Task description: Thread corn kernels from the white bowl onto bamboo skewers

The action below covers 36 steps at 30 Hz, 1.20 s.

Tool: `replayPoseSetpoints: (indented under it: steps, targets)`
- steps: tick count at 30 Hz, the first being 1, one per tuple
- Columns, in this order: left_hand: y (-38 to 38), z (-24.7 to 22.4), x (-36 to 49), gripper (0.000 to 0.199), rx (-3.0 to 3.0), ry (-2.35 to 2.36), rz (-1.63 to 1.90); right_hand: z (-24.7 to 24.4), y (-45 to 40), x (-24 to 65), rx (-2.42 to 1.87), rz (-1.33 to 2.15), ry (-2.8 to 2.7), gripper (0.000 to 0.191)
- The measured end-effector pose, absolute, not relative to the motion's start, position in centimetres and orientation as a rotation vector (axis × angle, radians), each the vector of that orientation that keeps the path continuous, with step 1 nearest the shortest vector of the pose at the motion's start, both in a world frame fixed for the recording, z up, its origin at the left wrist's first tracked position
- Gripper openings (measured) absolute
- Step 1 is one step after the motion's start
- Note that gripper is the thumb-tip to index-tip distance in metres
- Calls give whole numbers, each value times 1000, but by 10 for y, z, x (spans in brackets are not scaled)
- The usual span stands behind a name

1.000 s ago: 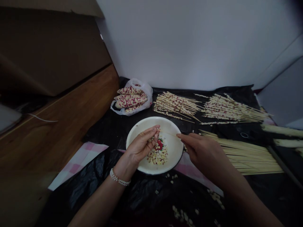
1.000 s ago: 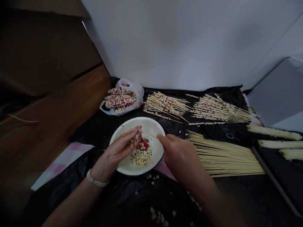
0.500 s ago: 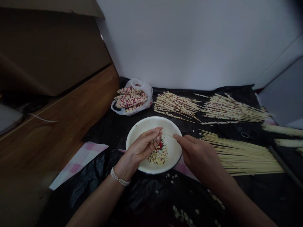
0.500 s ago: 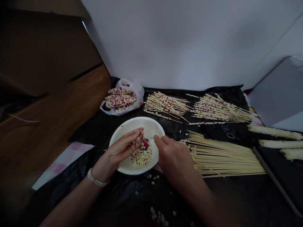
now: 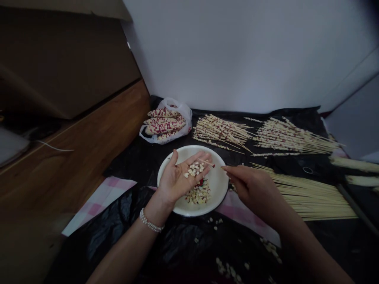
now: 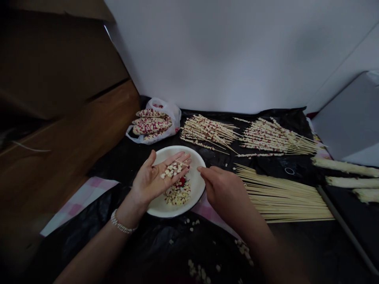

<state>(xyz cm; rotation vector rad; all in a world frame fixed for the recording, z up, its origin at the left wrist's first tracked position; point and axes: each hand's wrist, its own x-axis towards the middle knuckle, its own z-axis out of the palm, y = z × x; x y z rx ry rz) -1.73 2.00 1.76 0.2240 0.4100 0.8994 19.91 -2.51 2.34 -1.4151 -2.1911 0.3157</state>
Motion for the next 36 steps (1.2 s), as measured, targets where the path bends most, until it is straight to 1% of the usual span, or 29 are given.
replayPoseSetpoints:
  steps: [3, 6, 12, 16, 19, 20, 23, 24, 32, 34, 36]
  targets:
    - [20, 16, -19, 71, 216, 389, 933, 26, -28, 199, -1347, 396, -2342, 32]
    - [19, 15, -18, 72, 208, 379, 941, 27, -31, 192, -1332, 383, -2398, 33]
    - [18, 15, -16, 67, 181, 377, 899, 19, -28, 188, -1526, 293, -2260, 32]
    - [18, 16, -15, 65, 167, 404, 908, 17, -26, 192, -1518, 357, -2187, 32]
    - [16, 17, -13, 57, 191, 450, 917, 19, -25, 194, -1511, 392, -2165, 31]
    - [15, 17, -12, 58, 218, 470, 925, 19, -24, 195, -1512, 392, -2158, 31]
    - [12, 17, -8, 69, 322, 538, 946, 19, -24, 196, -1501, 388, -2150, 31]
    - [11, 16, -7, 69, 348, 566, 949, 19, -23, 196, -1494, 389, -2151, 31]
    - [8, 13, -6, 27, 457, 775, 982, 20, -24, 196, -1433, 451, -2155, 32]
    - [8, 13, -6, 23, 466, 801, 990, 20, -24, 196, -1430, 450, -2148, 33]
    - [9, 14, -6, 25, 439, 808, 996, 20, -24, 196, -1443, 447, -2145, 32]
